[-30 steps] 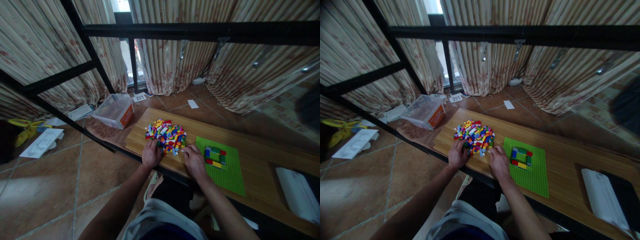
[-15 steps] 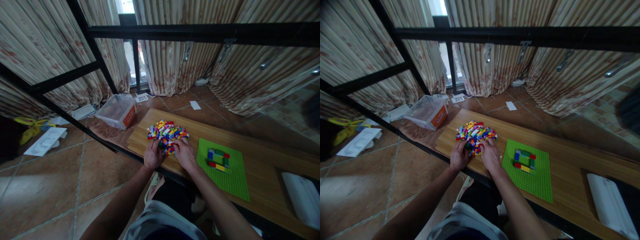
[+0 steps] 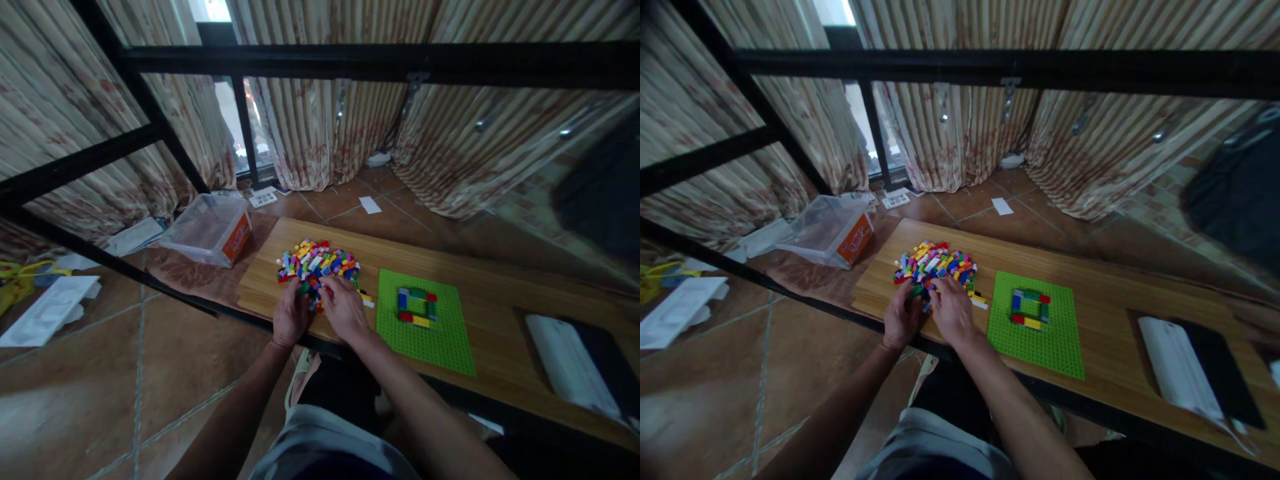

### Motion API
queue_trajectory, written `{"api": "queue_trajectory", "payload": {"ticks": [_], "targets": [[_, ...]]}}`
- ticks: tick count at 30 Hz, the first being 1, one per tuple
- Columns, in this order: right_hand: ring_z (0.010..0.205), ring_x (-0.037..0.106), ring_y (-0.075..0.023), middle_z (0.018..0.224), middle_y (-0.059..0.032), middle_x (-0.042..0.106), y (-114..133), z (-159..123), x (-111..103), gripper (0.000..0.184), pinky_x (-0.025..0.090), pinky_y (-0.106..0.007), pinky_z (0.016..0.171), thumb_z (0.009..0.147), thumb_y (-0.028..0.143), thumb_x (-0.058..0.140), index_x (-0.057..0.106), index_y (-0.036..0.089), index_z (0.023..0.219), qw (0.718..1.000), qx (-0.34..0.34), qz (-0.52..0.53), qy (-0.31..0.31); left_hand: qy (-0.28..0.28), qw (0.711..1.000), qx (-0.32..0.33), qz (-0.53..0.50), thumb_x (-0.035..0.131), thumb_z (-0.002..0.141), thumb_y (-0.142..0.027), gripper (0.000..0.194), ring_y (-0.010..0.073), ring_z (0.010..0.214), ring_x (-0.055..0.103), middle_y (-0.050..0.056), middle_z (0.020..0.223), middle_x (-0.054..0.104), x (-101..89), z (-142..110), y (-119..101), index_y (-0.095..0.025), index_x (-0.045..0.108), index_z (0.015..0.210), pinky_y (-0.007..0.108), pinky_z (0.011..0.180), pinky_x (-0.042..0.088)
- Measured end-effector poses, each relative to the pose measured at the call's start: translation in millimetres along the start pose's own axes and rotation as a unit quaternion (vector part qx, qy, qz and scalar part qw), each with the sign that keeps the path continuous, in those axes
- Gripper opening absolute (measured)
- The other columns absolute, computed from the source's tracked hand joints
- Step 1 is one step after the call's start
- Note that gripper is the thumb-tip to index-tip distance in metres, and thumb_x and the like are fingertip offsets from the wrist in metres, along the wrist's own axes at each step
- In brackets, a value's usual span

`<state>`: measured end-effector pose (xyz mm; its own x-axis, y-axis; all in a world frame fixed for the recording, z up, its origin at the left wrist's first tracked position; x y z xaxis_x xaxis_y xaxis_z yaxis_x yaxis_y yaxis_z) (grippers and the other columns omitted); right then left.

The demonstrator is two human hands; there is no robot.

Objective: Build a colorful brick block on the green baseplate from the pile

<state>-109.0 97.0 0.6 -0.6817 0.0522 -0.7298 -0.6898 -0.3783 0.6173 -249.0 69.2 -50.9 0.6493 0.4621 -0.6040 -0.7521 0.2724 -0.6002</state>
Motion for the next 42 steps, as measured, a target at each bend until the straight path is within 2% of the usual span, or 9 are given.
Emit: {"api": "queue_trajectory", "payload": {"ticks": [6, 13, 17, 21, 25, 27, 30, 34, 42], "targets": [[0.101, 0.062, -0.0228, 0.106, -0.0081, 0.070, 13.8, 8.5, 25.8, 0.023, 0.047, -0.037, 0.090, 0.089, 0.025, 0.054, 0.064, 0.022, 0.110, 0.998, 0.054, 0.035, 0.023, -0.018, 0.999, 0.037, -0.003, 0.050, 0.091, -0.030, 0.046, 0.0232, 0.108, 0.064, 0.018, 0.122, 0.064, -3.9, 1.2, -0.5, -0.013, 0.047, 0.134, 0.037, 0.089, 0.054], [0.098, 0.064, -0.0213, 0.105, -0.0038, 0.072, 15.6, 10.9, 33.5, 0.023, 0.048, -0.035, 0.089, 0.086, 0.022, 0.058, 0.066, 0.025, 0.107, 0.994, 0.074, 0.079, 0.013, -0.010, 0.999, 0.037, 0.008, 0.054, 0.087, -0.029, 0.051, 0.0237, 0.107, 0.065, 0.017, 0.121, 0.065, -3.9, 0.4, 1.5, -0.015, 0.046, 0.135, 0.037, 0.087, 0.054], [0.100, 0.064, -0.0193, 0.105, -0.0025, 0.072, 19.7, 10.4, 19.9, 0.025, 0.048, -0.033, 0.091, 0.085, 0.015, 0.055, 0.068, 0.026, 0.104, 0.990, 0.073, 0.121, -0.008, -0.008, 1.000, 0.025, -0.001, 0.054, 0.088, -0.035, 0.055, 0.0205, 0.091, 0.068, 0.014, 0.112, 0.067, -4.1, 2.5, -0.3, -0.014, 0.043, 0.138, 0.033, 0.077, 0.056], [0.096, 0.065, -0.0165, 0.108, -0.0030, 0.071, 17.6, -0.7, -23.7, 0.028, 0.050, -0.030, 0.087, 0.089, 0.017, 0.050, 0.069, 0.025, 0.107, 0.981, 0.064, 0.176, -0.047, -0.006, 1.000, 0.019, 0.010, 0.056, 0.089, -0.039, 0.053, 0.0170, 0.080, 0.067, 0.012, 0.104, 0.068, -3.5, 5.0, -3.1, -0.012, 0.046, 0.134, 0.029, 0.071, 0.055], [0.092, 0.065, -0.0176, 0.102, -0.0045, 0.071, -31.8, -32.5, -91.3, 0.027, 0.050, -0.031, 0.081, 0.089, 0.027, 0.050, 0.071, 0.025, 0.107, 0.971, 0.093, 0.188, -0.117, -0.009, 0.999, 0.027, 0.043, 0.053, 0.091, -0.036, 0.044, 0.0186, 0.085, 0.067, 0.012, 0.101, 0.068, -2.2, 6.4, -4.0, -0.012, 0.051, 0.128, 0.030, 0.075, 0.054], [0.091, 0.064, -0.0194, 0.101, -0.0059, 0.071, -80.3, -56.3, -124.3, 0.026, 0.050, -0.034, 0.080, 0.084, 0.034, 0.057, 0.072, 0.023, 0.103, 0.957, 0.157, 0.178, -0.167, -0.007, 0.998, 0.032, 0.051, 0.050, 0.092, -0.034, 0.040, 0.0203, 0.091, 0.067, 0.012, 0.100, 0.068, -1.4, 7.0, -3.8, -0.013, 0.053, 0.126, 0.032, 0.078, 0.054], [0.074, 0.063, -0.0178, 0.088, -0.0057, 0.072, -157.5, -94.7, -157.1, 0.033, 0.050, -0.034, 0.068, 0.070, 0.040, 0.069, 0.073, 0.019, 0.096, 0.906, 0.285, 0.210, -0.232, -0.001, 0.998, 0.036, 0.051, 0.047, 0.092, -0.032, 0.038, 0.0222, 0.096, 0.066, 0.013, 0.100, 0.067, -0.4, 7.6, -3.7, -0.013, 0.054, 0.125, 0.034, 0.081, 0.053], [0.067, 0.061, -0.0167, 0.077, -0.0040, 0.071, -207.1, -117.1, -167.6, 0.040, 0.048, -0.032, 0.063, 0.055, 0.040, 0.078, 0.072, 0.018, 0.088, 0.878, 0.340, 0.231, -0.245, 0.001, 0.998, 0.032, 0.052, 0.046, 0.092, -0.032, 0.037, 0.0224, 0.096, 0.065, 0.013, 0.102, 0.067, -0.1, 8.3, -4.3, -0.014, 0.055, 0.123, 0.034, 0.081, 0.053], [0.070, 0.062, -0.0180, 0.079, -0.0050, 0.073, -211.0, -105.9, -150.5, 0.039, 0.048, -0.035, 0.069, 0.055, 0.044, 0.077, 0.074, 0.018, 0.084, 0.894, 0.358, 0.217, -0.161, -0.008, 0.997, 0.046, 0.069, 0.047, 0.091, -0.028, 0.032, 0.0235, 0.099, 0.064, 0.013, 0.107, 0.067, -0.2, 10.2, -7.3, -0.015, 0.058, 0.118, 0.034, 0.084, 0.052]]}}
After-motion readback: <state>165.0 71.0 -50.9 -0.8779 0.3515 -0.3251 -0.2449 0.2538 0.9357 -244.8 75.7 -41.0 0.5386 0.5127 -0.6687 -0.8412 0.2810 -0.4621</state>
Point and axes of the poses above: each hand's wrist, its own z-axis towards the middle knuckle, its own x-axis out of the palm, y = z × x, the point moved 7 cm from there along z, towards the middle knuckle
